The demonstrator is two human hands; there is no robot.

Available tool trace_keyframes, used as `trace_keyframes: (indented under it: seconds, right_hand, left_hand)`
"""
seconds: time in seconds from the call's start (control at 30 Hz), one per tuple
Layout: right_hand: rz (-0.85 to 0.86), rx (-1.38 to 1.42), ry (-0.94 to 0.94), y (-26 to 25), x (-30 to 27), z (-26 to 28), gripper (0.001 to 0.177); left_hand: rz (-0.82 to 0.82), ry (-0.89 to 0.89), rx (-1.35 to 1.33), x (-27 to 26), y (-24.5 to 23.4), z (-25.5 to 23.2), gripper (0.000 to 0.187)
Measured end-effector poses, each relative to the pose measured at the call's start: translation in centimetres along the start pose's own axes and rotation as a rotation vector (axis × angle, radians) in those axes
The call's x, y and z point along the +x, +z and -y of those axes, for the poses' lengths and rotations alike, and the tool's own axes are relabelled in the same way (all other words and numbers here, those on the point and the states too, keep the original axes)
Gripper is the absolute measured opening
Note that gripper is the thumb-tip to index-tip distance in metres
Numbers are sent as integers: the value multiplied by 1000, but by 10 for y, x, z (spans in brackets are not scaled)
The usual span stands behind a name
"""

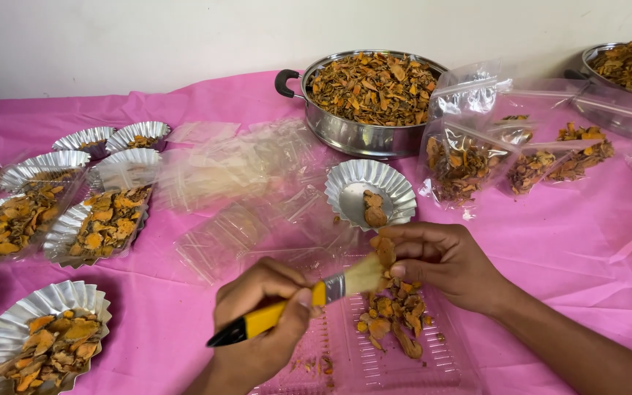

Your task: Cleaning dried turmeric pieces with a brush and sorting them into plastic containers.

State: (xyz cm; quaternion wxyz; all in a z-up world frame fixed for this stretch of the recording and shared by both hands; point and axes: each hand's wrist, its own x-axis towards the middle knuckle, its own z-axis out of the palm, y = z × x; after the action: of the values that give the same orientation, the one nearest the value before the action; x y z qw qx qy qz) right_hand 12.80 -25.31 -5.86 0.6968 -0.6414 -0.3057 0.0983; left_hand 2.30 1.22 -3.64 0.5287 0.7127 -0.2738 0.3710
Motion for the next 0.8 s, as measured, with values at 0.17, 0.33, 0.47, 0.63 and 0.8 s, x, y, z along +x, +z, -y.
trace_keyframes:
  seconds: [0.17,0.33,0.47,0.63,0.8]
  right_hand:
    - [-50,59,-1,9,-2,2,51]
    - [-136,40,1,6,-1,-3,52]
    - [-146,-24,0,12,-1,3,54]
    - [-63,8,-42,9,-8,-6,52]
    - [-15,-72,43,12,-5,-3,54]
  left_hand:
    - [49,-58,-74,6,1,-11,9]
    - [26,41,-48,-3,2,1,10]
    - [-106,-9,-69,0,6,-12,13]
    - [-95,-47,-155,-2,8,-10,11]
    - [-125,-70,-15,1,7,-7,11]
